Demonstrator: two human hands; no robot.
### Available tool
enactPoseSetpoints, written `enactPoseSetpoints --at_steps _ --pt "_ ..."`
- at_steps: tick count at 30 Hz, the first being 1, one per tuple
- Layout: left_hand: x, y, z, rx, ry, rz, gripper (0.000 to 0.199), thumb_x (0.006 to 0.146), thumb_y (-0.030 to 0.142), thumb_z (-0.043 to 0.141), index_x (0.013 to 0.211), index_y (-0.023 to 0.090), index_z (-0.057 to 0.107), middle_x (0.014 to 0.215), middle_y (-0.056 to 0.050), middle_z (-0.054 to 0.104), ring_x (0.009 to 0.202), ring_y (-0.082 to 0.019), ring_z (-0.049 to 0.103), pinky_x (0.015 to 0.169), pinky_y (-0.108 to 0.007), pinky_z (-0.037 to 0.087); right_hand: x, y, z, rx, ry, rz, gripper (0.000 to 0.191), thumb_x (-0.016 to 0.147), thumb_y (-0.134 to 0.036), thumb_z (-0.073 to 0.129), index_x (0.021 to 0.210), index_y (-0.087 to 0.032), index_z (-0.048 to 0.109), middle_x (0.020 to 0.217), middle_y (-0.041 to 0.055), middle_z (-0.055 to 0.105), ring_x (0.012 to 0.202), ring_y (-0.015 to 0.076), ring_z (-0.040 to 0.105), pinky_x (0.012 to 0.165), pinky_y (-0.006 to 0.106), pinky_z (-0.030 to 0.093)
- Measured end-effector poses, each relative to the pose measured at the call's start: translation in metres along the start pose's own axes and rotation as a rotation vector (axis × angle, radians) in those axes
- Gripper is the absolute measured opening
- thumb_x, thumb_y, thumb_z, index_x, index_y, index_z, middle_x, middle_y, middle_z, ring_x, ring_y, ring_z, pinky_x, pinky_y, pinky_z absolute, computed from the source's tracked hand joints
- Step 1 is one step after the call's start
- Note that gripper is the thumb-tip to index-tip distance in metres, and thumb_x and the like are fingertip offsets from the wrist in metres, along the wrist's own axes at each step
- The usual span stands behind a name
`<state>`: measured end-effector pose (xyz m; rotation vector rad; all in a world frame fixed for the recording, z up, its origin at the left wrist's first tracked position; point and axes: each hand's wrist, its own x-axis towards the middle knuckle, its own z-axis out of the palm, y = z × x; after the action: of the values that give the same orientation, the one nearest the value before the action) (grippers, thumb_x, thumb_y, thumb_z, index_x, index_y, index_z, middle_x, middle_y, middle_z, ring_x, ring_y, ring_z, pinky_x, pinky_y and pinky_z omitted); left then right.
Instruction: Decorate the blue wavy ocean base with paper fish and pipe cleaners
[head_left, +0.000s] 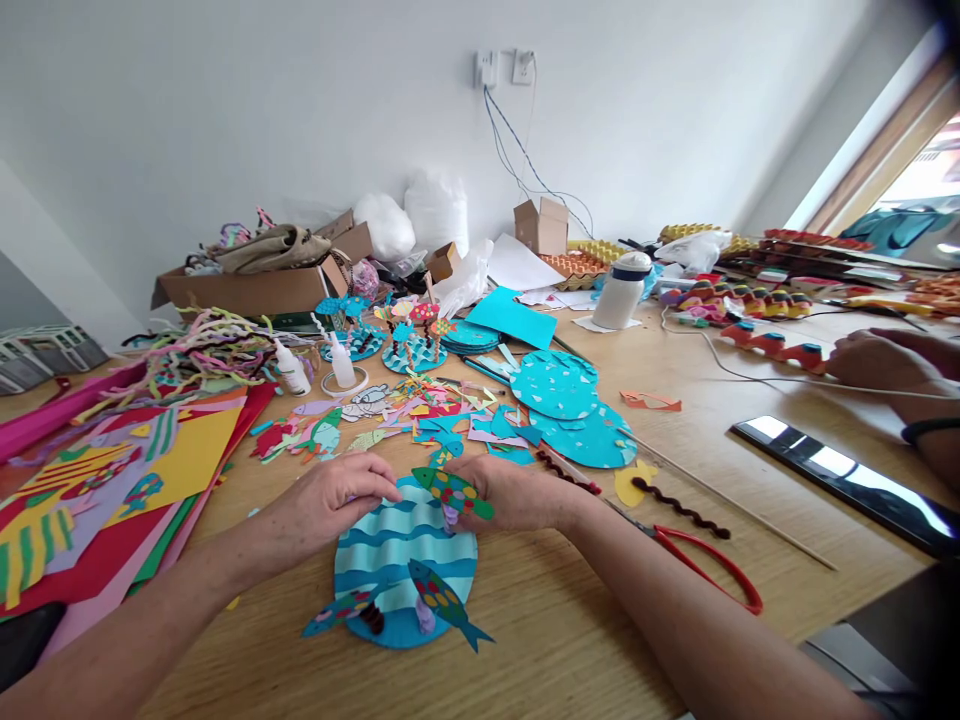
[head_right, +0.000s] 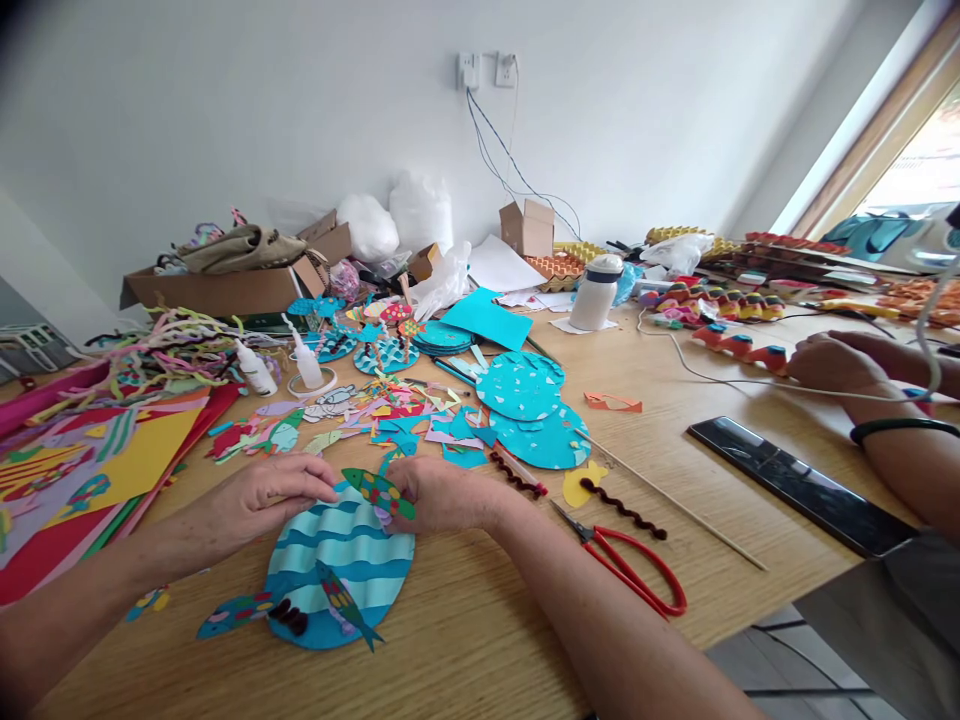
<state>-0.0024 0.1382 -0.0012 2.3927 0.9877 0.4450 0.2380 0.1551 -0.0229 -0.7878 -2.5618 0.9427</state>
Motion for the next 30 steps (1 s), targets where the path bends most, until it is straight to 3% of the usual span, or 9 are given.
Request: enactPoseSetpoints --at_steps 6,12,19,24,30 --pt "-0.003 -0.004 0.002 -0.019 0.011 -0.020 0.025 0.082 0.021 0.044 0.091 0.024 0.068 0.096 -0.002 0.064 0.091 -0.016 0.057 0.082 -0.028 0.043 0.000 -0.004 -0.003 0.027 -0.019 -0.006 0.019 0.073 -0.019 0.059 0.060 -0.017 0.045 0.069 -0.0029 0.047 0.061 0.0087 0.044 0.053 0.020 0.037" --pt "0.003 0.011 -0.002 -0.138 0.075 -0.236 0.020 0.078 0.029 0.050 0.086 0.022 0.068 0.089 -0.001 0.066 0.083 -0.017 0.059 0.072 -0.026 0.046 -0.005 -0.006 -0.007 0.377 0.002 0.131 0.013 0.073 -0.020 0.059 0.070 -0.019 0.046 0.065 -0.0042 0.051 0.053 0.0090 0.049 0.046 0.019 0.040" --pt "0.016 0.021 0.001 -0.225 0.047 -0.287 0.021 0.074 0.029 0.053 0.086 0.021 0.068 0.088 -0.001 0.068 0.083 -0.017 0.061 0.072 -0.026 0.046 -0.004 -0.002 -0.006 0.577 0.038 0.178 0.019 0.073 -0.034 0.062 0.069 -0.019 0.051 0.061 -0.0032 0.055 0.050 0.0100 0.054 0.051 0.022 0.044" --pt "0.023 0.021 0.004 -0.464 0.037 -0.332 0.020 0.072 0.029 0.056 0.085 0.018 0.067 0.084 -0.001 0.067 0.078 -0.017 0.060 0.068 -0.027 0.046 -0.005 -0.006 -0.009 0.683 0.055 0.130 0.026 0.076 -0.045 0.057 0.072 -0.019 0.052 0.059 -0.0025 0.055 0.055 0.0135 0.056 0.054 0.025 0.045" --pt "0.032 0.032 0.006 -0.563 0.102 -0.219 0.015 0.067 0.026 0.063 0.079 0.016 0.062 0.076 0.001 0.060 0.071 -0.013 0.055 0.062 -0.024 0.042 0.000 -0.030 -0.018 0.387 0.188 0.184 0.009 0.073 -0.026 0.061 0.072 -0.020 0.055 0.065 -0.0034 0.056 0.061 0.0120 0.052 0.059 0.023 0.042"
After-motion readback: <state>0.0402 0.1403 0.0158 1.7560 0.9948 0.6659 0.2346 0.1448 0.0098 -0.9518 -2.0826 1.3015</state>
